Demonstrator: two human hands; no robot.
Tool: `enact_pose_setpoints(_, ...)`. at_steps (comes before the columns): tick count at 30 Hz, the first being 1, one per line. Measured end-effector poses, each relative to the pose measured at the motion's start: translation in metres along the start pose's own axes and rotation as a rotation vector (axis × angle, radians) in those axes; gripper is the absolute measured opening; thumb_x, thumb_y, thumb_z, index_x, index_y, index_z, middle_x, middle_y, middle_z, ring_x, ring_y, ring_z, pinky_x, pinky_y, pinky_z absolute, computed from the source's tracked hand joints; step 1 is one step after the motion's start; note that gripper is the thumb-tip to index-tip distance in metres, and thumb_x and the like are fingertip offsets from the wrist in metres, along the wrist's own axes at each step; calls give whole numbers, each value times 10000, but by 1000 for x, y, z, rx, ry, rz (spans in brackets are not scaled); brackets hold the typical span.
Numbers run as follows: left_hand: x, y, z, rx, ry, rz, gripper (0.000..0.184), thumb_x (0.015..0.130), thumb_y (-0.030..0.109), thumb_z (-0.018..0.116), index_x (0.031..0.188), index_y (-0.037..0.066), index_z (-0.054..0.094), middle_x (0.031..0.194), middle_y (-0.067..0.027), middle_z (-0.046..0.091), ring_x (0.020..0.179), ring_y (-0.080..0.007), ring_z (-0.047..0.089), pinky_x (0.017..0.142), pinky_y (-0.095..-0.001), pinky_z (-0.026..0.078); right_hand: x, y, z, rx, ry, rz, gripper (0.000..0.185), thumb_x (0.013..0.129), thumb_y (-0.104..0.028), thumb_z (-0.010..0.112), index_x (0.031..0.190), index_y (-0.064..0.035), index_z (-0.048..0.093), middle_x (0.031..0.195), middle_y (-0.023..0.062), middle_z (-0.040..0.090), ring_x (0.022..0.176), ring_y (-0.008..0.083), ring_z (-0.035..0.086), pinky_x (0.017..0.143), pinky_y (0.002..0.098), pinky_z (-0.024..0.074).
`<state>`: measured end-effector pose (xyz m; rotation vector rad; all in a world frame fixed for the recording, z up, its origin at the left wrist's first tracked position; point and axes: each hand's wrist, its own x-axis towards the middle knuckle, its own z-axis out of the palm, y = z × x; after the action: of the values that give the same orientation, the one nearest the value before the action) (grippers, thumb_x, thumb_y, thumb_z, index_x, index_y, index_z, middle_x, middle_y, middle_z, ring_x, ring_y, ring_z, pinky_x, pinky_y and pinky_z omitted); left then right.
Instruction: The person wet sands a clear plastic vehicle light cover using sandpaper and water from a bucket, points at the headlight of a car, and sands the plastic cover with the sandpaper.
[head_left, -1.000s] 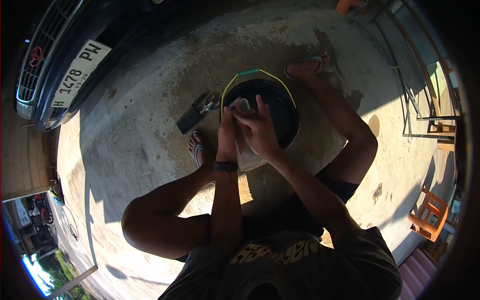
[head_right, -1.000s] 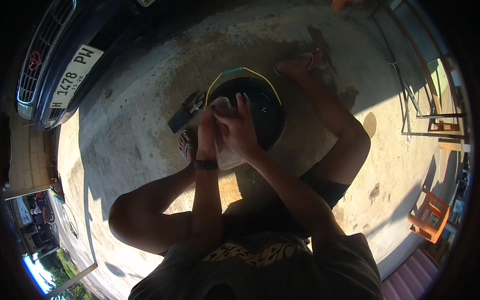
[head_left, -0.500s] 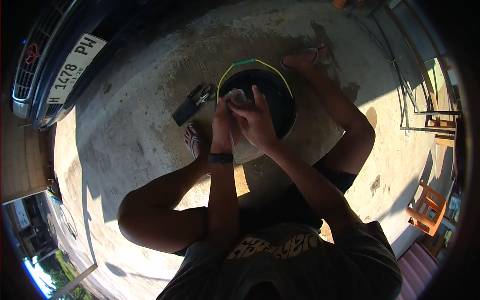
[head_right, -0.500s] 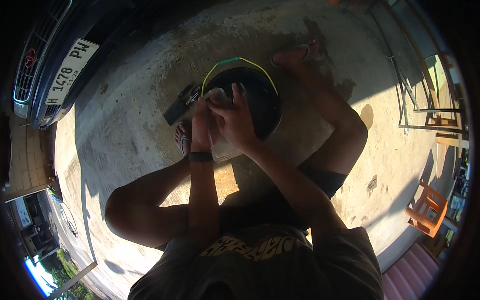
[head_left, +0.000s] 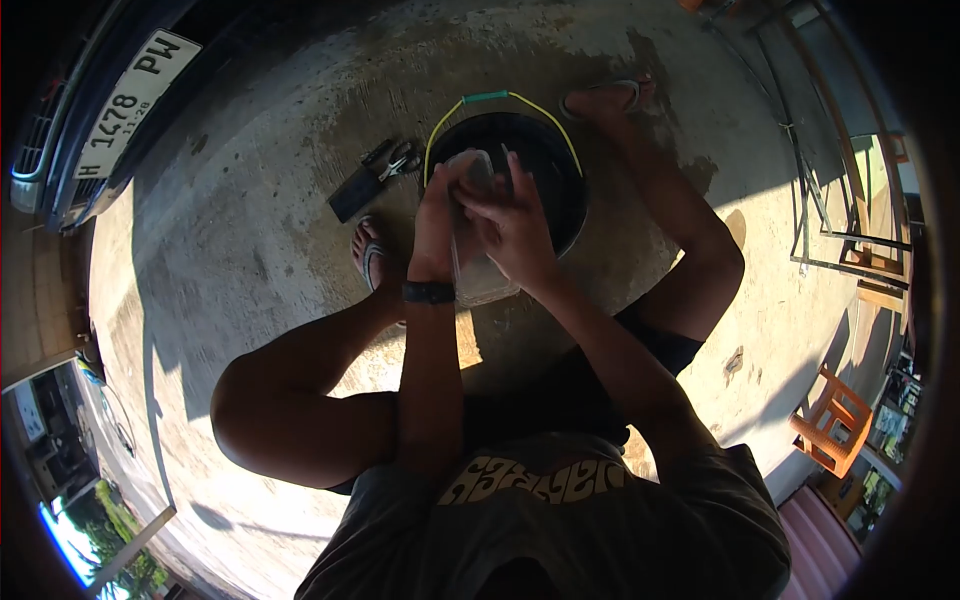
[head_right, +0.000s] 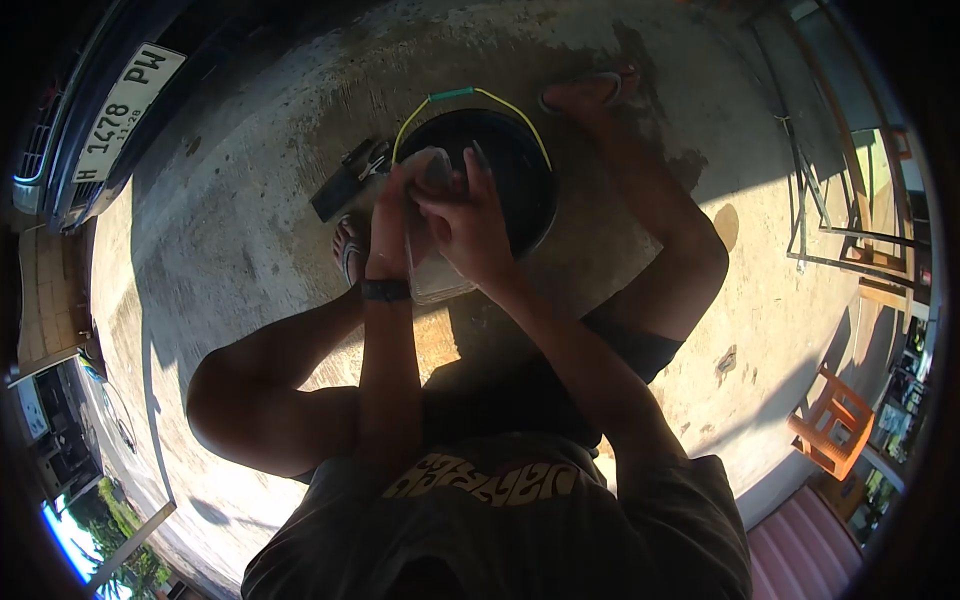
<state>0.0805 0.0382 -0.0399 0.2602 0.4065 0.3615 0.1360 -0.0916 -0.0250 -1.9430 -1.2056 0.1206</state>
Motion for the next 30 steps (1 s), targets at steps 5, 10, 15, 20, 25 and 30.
enact_pose_setpoints(5, -8, 22, -11, 38, -91, -86, 549, 1123, 493, 374, 1398, 42, 522, 1249, -171, 642, 1155, -302, 626, 1070, -460, 506, -16, -12, -6, -36, -69, -18, 353, 895, -154, 747, 1237, -234, 777, 1510, 225, 540, 1483, 475, 380, 1164, 651, 343)
enact_pose_setpoints(10, 1, -6, -4, -32, -67, -68, 569, 1113, 514, 392, 1393, 37, 526, 1253, -185, 640, 1123, -313, 640, 1058, -458, 513, 14, 10, -8, -4, 29, 23, 327, 901, -177, 745, 1222, -232, 784, 1486, 214, 572, 1495, 473, 369, 1175, 659, 329)
enact_pose_setpoints(15, -12, 12, 18, 212, 18, -67, 557, 1106, 515, 412, 1414, 62, 517, 1249, -182, 641, 1097, -322, 647, 1051, -456, 517, -6, 3, -6, -76, -11, 2, 324, 909, -163, 731, 1221, -234, 784, 1437, 166, 630, 1500, 478, 354, 1173, 670, 326)
enact_pose_setpoints(20, -8, 16, 19, 209, -43, -72, 598, 1096, 540, 412, 1453, 64, 468, 1233, -190, 632, 1086, -328, 644, 1028, -468, 530, -6, -4, -17, -31, -23, -41, 313, 911, -143, 725, 1212, -205, 786, 1376, 115, 681, 1483, 475, 380, 1190, 652, 313)
enact_pose_setpoints(25, 7, -13, 8, -34, -106, -30, 652, 1074, 587, 427, 1442, 49, 466, 1222, -197, 628, 1099, -327, 638, 1035, -467, 526, 11, 15, -15, -67, 23, 4, 303, 911, -161, 737, 1205, -219, 785, 1413, 77, 663, 1480, 470, 405, 1181, 675, 318)
enact_pose_setpoints(30, -9, 22, 16, 172, -77, -17, 591, 1082, 530, 468, 1395, 32, 521, 1221, -147, 642, 1126, -278, 633, 1048, -438, 508, -24, -24, -16, -57, -32, -6, 327, 917, -159, 729, 1240, -198, 764, 1401, 67, 672, 1459, 479, 428, 1165, 660, 340)
